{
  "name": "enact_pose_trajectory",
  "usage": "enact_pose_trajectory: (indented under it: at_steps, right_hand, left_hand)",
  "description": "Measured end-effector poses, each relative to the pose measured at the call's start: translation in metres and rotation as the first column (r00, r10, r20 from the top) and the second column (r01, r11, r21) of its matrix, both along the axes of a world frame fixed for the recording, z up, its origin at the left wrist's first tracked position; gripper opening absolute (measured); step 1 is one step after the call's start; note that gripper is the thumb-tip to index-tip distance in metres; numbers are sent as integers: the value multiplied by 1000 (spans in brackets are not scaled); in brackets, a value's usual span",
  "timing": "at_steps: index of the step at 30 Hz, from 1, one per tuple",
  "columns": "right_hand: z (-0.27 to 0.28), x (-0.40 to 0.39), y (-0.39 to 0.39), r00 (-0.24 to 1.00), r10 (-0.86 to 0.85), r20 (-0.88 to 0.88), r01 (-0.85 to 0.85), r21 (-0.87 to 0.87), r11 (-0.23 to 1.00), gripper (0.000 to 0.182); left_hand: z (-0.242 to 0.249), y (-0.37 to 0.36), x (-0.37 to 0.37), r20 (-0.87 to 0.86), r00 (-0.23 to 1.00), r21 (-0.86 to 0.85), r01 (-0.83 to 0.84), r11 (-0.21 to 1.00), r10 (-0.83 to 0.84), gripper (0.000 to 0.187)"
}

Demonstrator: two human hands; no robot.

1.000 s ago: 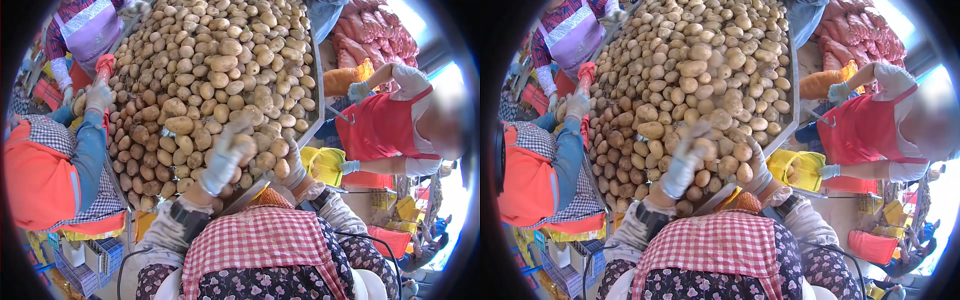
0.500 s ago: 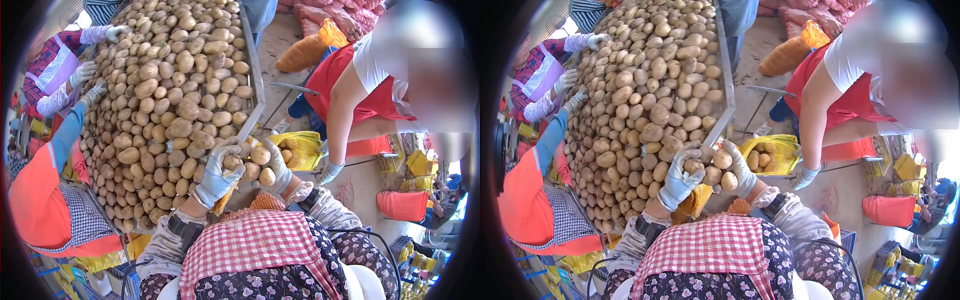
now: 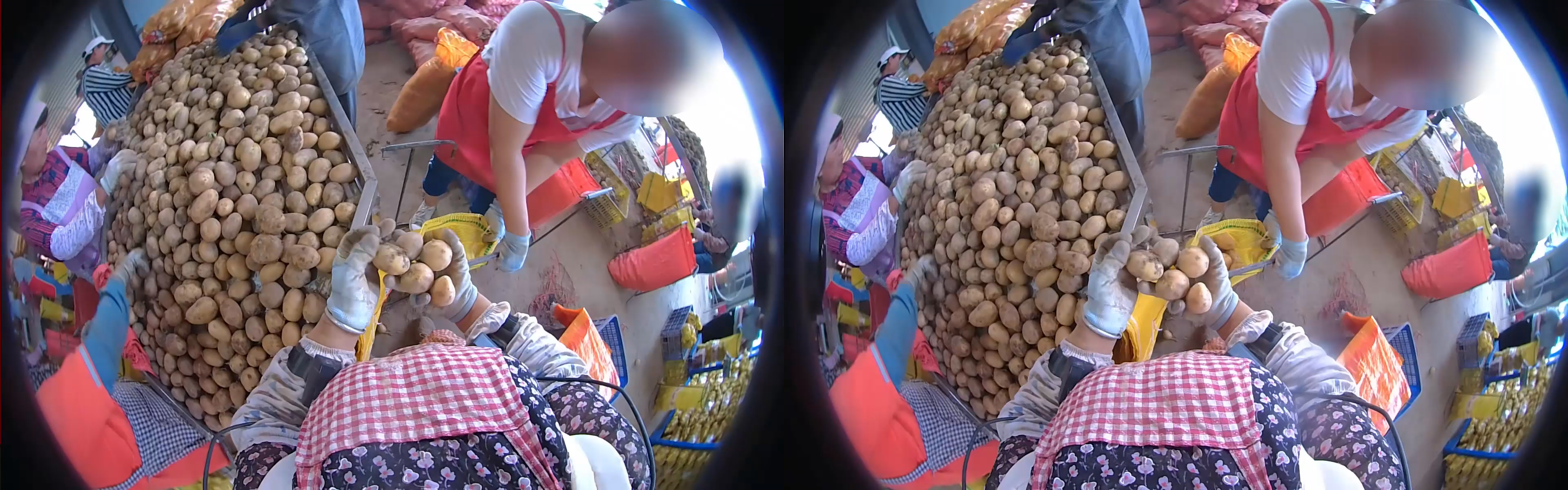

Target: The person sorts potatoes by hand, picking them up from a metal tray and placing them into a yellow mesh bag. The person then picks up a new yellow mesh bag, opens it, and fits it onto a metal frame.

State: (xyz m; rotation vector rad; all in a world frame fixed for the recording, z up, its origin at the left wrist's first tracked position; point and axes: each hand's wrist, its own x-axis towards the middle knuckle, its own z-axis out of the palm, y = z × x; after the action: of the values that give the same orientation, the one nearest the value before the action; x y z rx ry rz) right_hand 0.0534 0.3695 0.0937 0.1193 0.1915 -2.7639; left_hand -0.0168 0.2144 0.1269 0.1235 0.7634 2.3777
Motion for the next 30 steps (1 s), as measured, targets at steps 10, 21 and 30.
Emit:
enact_pose_trajectory:
  at_steps: [10, 21, 30]
  right_hand:
    - [8, 66, 20, 954, -286, -88, 274, -128, 953, 78]
    - [-18, 146, 170, 717, -685, -126, 657, -204, 726, 75]
    - [-38, 143, 372, 512, -855, -75, 857, -25, 515, 63]
  left_hand:
    - [-38, -17, -10, -151, 964, -518, 112, 848, -220, 29]
    - [-87, 12, 35, -202, 819, -727, 242, 642, -537, 37]
    - [-86, 66, 62, 127, 844, -705, 446, 551, -521, 49]
